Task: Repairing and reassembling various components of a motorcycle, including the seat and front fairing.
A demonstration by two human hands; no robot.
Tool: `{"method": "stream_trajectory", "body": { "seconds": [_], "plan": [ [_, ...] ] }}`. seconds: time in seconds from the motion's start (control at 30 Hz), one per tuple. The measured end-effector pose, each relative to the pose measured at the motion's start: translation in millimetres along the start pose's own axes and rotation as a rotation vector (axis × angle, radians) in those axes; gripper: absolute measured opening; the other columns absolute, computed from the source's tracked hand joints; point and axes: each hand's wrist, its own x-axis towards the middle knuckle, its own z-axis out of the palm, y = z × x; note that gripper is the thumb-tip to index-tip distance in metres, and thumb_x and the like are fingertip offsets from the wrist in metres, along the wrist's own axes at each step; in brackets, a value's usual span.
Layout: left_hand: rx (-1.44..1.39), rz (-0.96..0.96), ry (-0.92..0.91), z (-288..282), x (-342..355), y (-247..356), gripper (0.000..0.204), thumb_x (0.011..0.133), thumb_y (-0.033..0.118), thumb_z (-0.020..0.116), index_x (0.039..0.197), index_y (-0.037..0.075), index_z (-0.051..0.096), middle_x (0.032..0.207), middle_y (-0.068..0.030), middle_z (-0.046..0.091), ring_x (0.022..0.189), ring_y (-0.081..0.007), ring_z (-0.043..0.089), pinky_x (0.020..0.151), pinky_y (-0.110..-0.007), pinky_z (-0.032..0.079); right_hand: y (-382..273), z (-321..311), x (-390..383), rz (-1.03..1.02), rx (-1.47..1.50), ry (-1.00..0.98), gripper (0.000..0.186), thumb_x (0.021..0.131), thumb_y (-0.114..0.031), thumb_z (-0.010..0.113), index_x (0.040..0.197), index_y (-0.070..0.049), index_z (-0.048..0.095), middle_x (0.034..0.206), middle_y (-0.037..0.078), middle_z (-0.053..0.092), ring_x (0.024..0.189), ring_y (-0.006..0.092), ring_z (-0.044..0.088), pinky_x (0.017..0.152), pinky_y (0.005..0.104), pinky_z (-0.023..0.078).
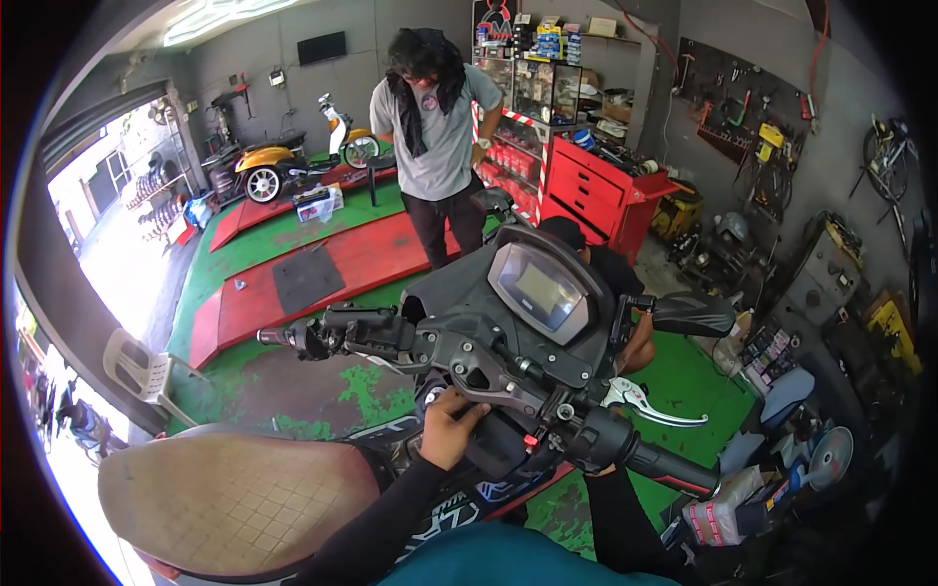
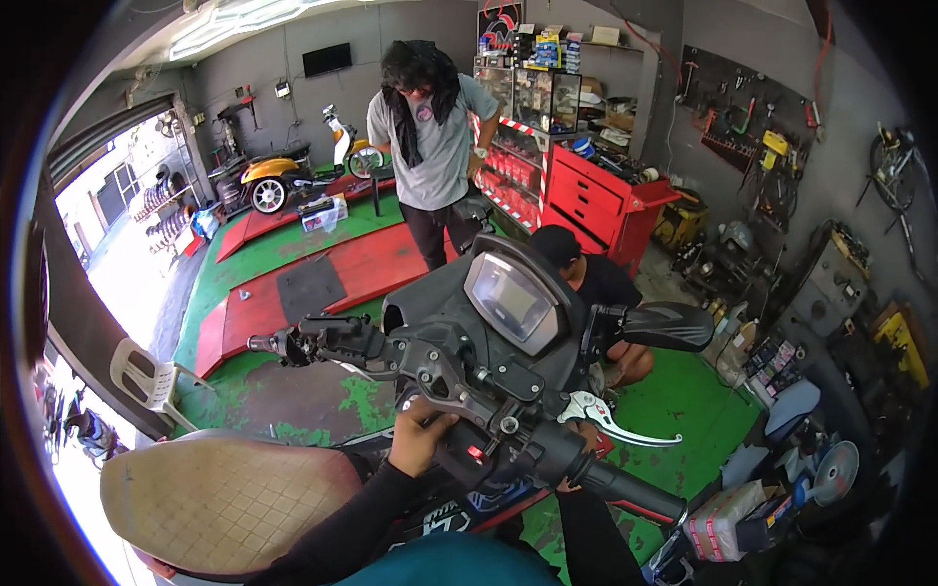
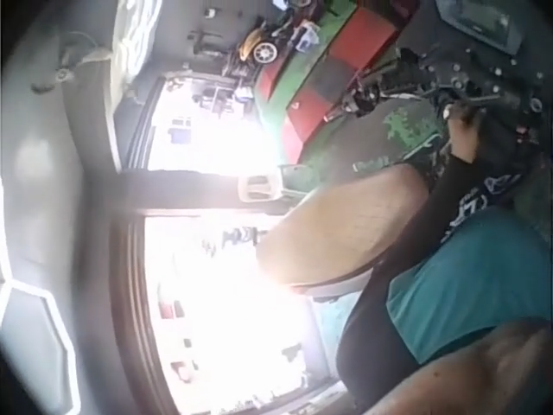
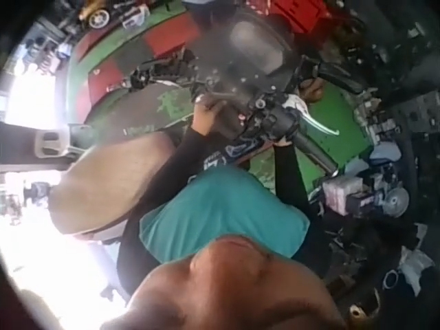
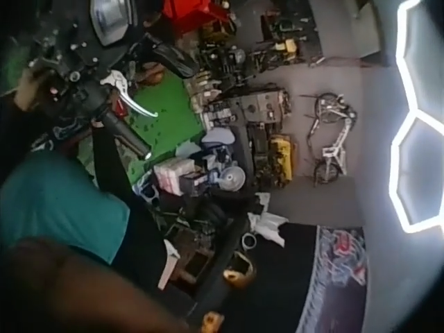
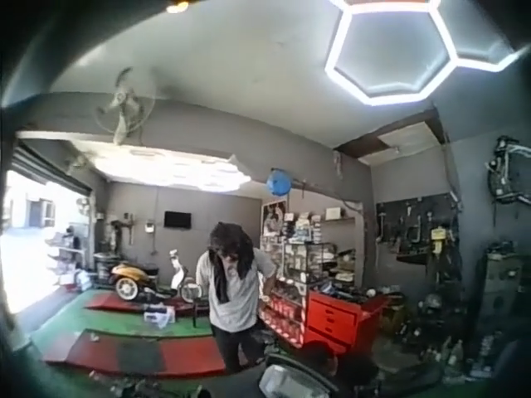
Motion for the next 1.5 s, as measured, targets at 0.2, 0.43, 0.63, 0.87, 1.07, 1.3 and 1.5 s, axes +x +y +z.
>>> {"method": "stream_trajectory", "body": {
  "seconds": [0.2, 0.43, 0.63, 0.87, 1.07, 1.3, 1.5],
  "plan": [
    [-0.109, -0.035, 0.059, -5, -6, -10, 0.017, 0.082, 0.005, 0.069, 0.097, -0.003, 0.07, 0.094, -0.0123, 0.063, 0.09, -0.0242, 0.06, 0.079, -0.031, 0.044, 34, 0, -18, -0.166, -0.072, -0.196, 0.028, 0.092, -0.036, 0.053, 0.108, -0.013, 0.056, 0.098, 0.007, 0.06, 0.091, 0.0194, 0.061, 0.081, 0.0358, 0.051],
    [0.017, 0.041, 0.031, -8, -2, 11, 0.016, 0.083, 0.005, 0.067, 0.097, -0.003, 0.069, 0.094, -0.0133, 0.065, 0.09, -0.0266, 0.061, 0.08, -0.032, 0.045, 52, 22, -3, -0.412, -0.569, 0.171, 0.028, 0.095, -0.035, 0.048, 0.086, -0.01, 0.057, 0.067, 0.004, 0.054, 0.06, 0.0204, 0.058, 0.059, 0.0325, 0.047],
    [0.11, 0.167, -0.019, -26, -14, 17, 0.021, 0.083, 0.005, 0.066, 0.103, -0.003, 0.068, 0.098, -0.0136, 0.065, 0.094, -0.0299, 0.06, 0.085, -0.034, 0.046, -22, -1, -25, 0.399, 0.929, 0.279, 0.034, 0.097, -0.041, 0.05, 0.094, -0.008, 0.058, 0.067, 0.004, 0.054, 0.05, 0.0153, 0.05, 0.047, 0.0318, 0.042],
    [0.165, 0.548, -0.082, -39, -62, 111, 0.03, 0.075, 0.007, 0.073, 0.105, 0.005, 0.069, 0.11, -0.0119, 0.062, 0.102, -0.0313, 0.059, 0.089, -0.041, 0.046, -53, -89, -110, 0.58, 0.657, 0.475, 0.049, 0.098, -0.053, 0.046, 0.091, -0.007, 0.059, 0.061, 0.002, 0.053, 0.042, 0.0101, 0.04, 0.042, 0.0291, 0.036],
    [0.07, 1.115, -0.509, 24, -61, 205, 0.049, 0.078, 0.023, 0.072, 0.123, 0.008, 0.061, 0.121, -0.0138, 0.058, 0.116, -0.0316, 0.054, 0.098, -0.045, 0.042, -55, -149, -132, 0.461, 0.671, 0.667, 0.054, 0.099, -0.054, 0.043, 0.096, -0.003, 0.059, 0.065, 0.004, 0.056, 0.045, 0.01, 0.043, 0.043, 0.0272, 0.038],
    [0.463, 0.957, -0.34, 100, -74, 215, 0.061, 0.081, 0.04, 0.067, 0.128, 0.003, 0.056, 0.121, -0.0145, 0.057, 0.116, -0.0283, 0.051, 0.103, -0.045, 0.034, -37, -158, -105, 0.352, 0.748, 0.593, 0.053, 0.1, -0.051, 0.044, 0.089, -0.002, 0.061, 0.066, 0.004, 0.057, 0.046, 0.0098, 0.045, 0.044, 0.0269, 0.037],
    [0.583, 0.821, -0.297, 148, -67, 222, 0.054, 0.079, 0.041, 0.069, 0.119, 0.005, 0.06, 0.113, -0.0109, 0.059, 0.107, -0.0256, 0.052, 0.098, -0.041, 0.036, 16, -178, -110, 0.413, 0.715, 0.507, 0.054, 0.1, -0.05, 0.044, 0.088, 0.0, 0.06, 0.065, 0.006, 0.058, 0.045, 0.0116, 0.046, 0.044, 0.0268, 0.038]
  ]
}}
